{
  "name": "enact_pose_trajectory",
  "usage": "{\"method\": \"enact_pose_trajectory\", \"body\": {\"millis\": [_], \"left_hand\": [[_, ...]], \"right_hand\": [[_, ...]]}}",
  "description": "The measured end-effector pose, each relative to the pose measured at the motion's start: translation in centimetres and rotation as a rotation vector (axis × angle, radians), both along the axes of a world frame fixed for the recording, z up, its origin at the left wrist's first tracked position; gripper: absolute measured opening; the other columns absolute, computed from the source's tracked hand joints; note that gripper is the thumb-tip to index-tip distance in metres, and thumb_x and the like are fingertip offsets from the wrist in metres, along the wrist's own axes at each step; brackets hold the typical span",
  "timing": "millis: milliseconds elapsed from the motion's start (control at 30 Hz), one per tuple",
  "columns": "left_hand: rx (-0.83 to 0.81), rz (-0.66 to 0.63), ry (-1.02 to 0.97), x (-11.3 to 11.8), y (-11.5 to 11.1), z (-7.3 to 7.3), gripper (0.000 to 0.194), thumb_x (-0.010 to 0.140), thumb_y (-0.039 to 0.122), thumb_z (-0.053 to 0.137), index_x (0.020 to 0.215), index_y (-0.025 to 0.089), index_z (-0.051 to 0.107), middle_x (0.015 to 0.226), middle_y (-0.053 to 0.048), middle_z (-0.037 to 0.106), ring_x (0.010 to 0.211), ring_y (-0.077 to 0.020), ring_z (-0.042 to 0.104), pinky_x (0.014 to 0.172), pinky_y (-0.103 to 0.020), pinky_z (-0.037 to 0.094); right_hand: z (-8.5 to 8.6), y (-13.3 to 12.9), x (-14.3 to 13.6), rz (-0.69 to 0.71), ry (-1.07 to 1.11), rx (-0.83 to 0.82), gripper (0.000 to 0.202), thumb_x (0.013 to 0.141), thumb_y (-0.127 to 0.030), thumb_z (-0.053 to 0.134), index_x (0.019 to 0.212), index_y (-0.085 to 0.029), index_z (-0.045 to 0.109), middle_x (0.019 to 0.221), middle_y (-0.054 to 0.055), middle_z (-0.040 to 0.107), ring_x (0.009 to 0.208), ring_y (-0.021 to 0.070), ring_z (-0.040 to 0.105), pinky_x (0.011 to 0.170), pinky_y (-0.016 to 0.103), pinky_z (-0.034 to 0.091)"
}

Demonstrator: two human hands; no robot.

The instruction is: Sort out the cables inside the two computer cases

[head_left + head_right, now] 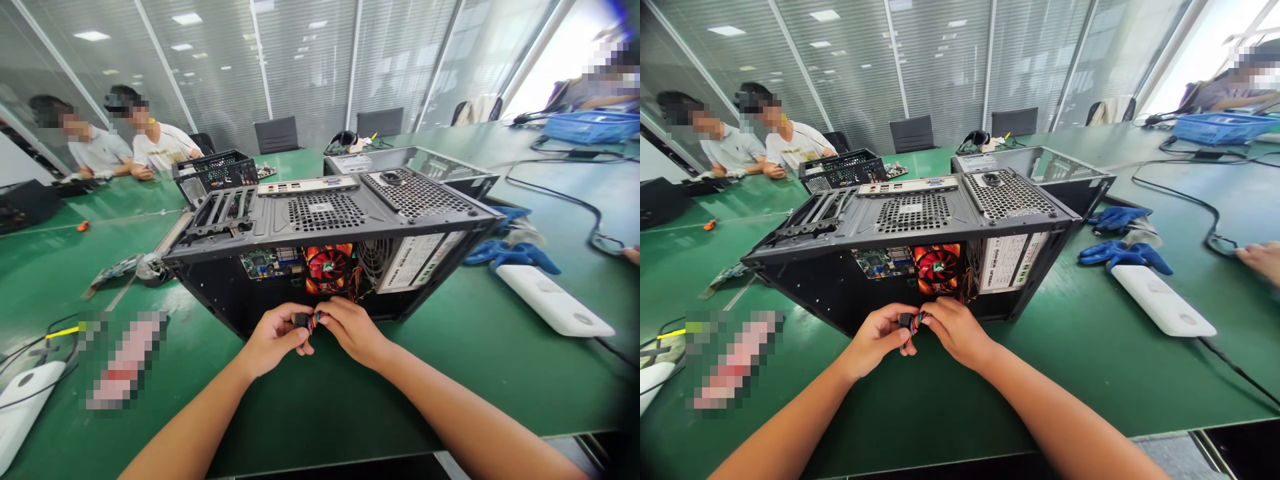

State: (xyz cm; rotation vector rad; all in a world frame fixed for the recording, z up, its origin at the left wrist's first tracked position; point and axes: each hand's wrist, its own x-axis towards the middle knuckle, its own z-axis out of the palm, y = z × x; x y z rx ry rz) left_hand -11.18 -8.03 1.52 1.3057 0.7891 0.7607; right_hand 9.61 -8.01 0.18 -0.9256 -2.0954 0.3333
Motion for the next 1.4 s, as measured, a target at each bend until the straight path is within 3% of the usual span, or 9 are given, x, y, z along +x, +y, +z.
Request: {"method": "enact_pose_trajectory", "body": {"millis": [67, 200, 500, 600, 767, 867, 933, 1167, 1400], "left_hand": [[0.057, 0.015, 0.065, -0.1, 0.1, 0.0, 0.041, 0.077, 0.035, 0.074, 0.109, 0.014, 0.058, 0.086, -0.003, 0.063, 0.068, -0.0143, 0.068, 0.062, -0.026, 0.053], [0.358, 0.079, 0.29, 0.0, -0.1, 0.2, 0.031, 0.077, 0.028, 0.073, 0.101, 0.014, 0.06, 0.082, -0.004, 0.067, 0.07, -0.0129, 0.064, 0.068, -0.027, 0.052], [0.863, 0.175, 0.561, -0.2, -0.5, -0.5, 0.028, 0.082, 0.033, 0.068, 0.104, 0.017, 0.061, 0.085, -0.005, 0.07, 0.068, -0.0137, 0.063, 0.067, -0.027, 0.051], [0.789, 0.158, 0.535, -0.1, -0.6, -0.2, 0.026, 0.08, 0.029, 0.068, 0.102, 0.018, 0.06, 0.083, -0.004, 0.069, 0.068, -0.0135, 0.062, 0.066, -0.027, 0.05], [0.328, 0.074, 0.262, 0.0, -0.4, 0.5, 0.022, 0.078, 0.026, 0.067, 0.094, 0.015, 0.056, 0.079, 0.0, 0.06, 0.061, -0.0096, 0.059, 0.058, -0.023, 0.048], [0.137, 0.028, 0.141, 0.0, -0.3, 0.6, 0.027, 0.078, 0.03, 0.07, 0.093, 0.015, 0.054, 0.08, 0.0, 0.058, 0.058, -0.0086, 0.059, 0.056, -0.022, 0.047], [0.133, 0.026, 0.135, -0.1, -0.3, 0.5, 0.028, 0.077, 0.03, 0.071, 0.093, 0.015, 0.054, 0.081, 0.0, 0.058, 0.06, -0.0082, 0.059, 0.058, -0.022, 0.047], [0.403, 0.098, 0.268, -0.2, -0.4, 0.3, 0.026, 0.079, 0.03, 0.07, 0.097, 0.015, 0.058, 0.084, -0.003, 0.064, 0.071, -0.0113, 0.057, 0.067, -0.024, 0.046], [0.43, 0.113, 0.288, -0.1, -0.4, 0.3, 0.024, 0.079, 0.026, 0.067, 0.098, 0.015, 0.058, 0.082, -0.003, 0.065, 0.07, -0.0116, 0.058, 0.066, -0.025, 0.046]], "right_hand": [[0.1, -0.1, -0.1, -0.026, -0.023, 0.0, 0.024, 0.1, -0.027, 0.04, 0.095, -0.018, 0.062, 0.076, 0.004, 0.062, 0.068, 0.0151, 0.056, 0.064, 0.027, 0.046], [-0.1, 0.1, 0.1, -0.028, -0.111, 0.052, 0.028, 0.1, -0.03, 0.039, 0.096, -0.016, 0.063, 0.074, 0.005, 0.062, 0.065, 0.0151, 0.056, 0.061, 0.027, 0.043], [0.6, 0.3, 1.0, 0.086, -0.2, 0.011, 0.028, 0.1, -0.029, 0.04, 0.095, -0.016, 0.064, 0.077, 0.005, 0.067, 0.066, 0.0141, 0.062, 0.06, 0.025, 0.044], [0.5, 0.3, 0.9, 0.078, -0.189, 0.046, 0.028, 0.1, -0.03, 0.04, 0.097, -0.015, 0.064, 0.076, 0.006, 0.067, 0.065, 0.0152, 0.062, 0.06, 0.027, 0.047], [-0.4, 0.1, 0.6, -0.008, -0.131, 0.182, 0.028, 0.098, -0.031, 0.046, 0.117, -0.015, 0.059, 0.093, 0.012, 0.069, 0.084, 0.0224, 0.066, 0.076, 0.038, 0.056], [-0.5, 0.0, 0.5, -0.015, -0.109, 0.204, 0.023, 0.097, -0.025, 0.045, 0.111, -0.016, 0.061, 0.096, 0.012, 0.067, 0.085, 0.0202, 0.065, 0.077, 0.036, 0.056], [-0.4, 0.0, 0.3, -0.041, -0.103, 0.216, 0.021, 0.097, -0.023, 0.045, 0.106, -0.017, 0.063, 0.093, 0.011, 0.067, 0.082, 0.019, 0.064, 0.075, 0.034, 0.055], [-0.1, -0.4, -0.4, -0.077, -0.066, 0.099, 0.024, 0.099, -0.02, 0.04, 0.102, -0.016, 0.063, 0.08, 0.006, 0.062, 0.071, 0.0162, 0.057, 0.068, 0.031, 0.05], [0.1, -0.6, 0.0, -0.109, -0.202, 0.216, 0.026, 0.099, -0.023, 0.038, 0.101, -0.015, 0.063, 0.075, 0.006, 0.062, 0.065, 0.0161, 0.056, 0.062, 0.03, 0.044]]}}
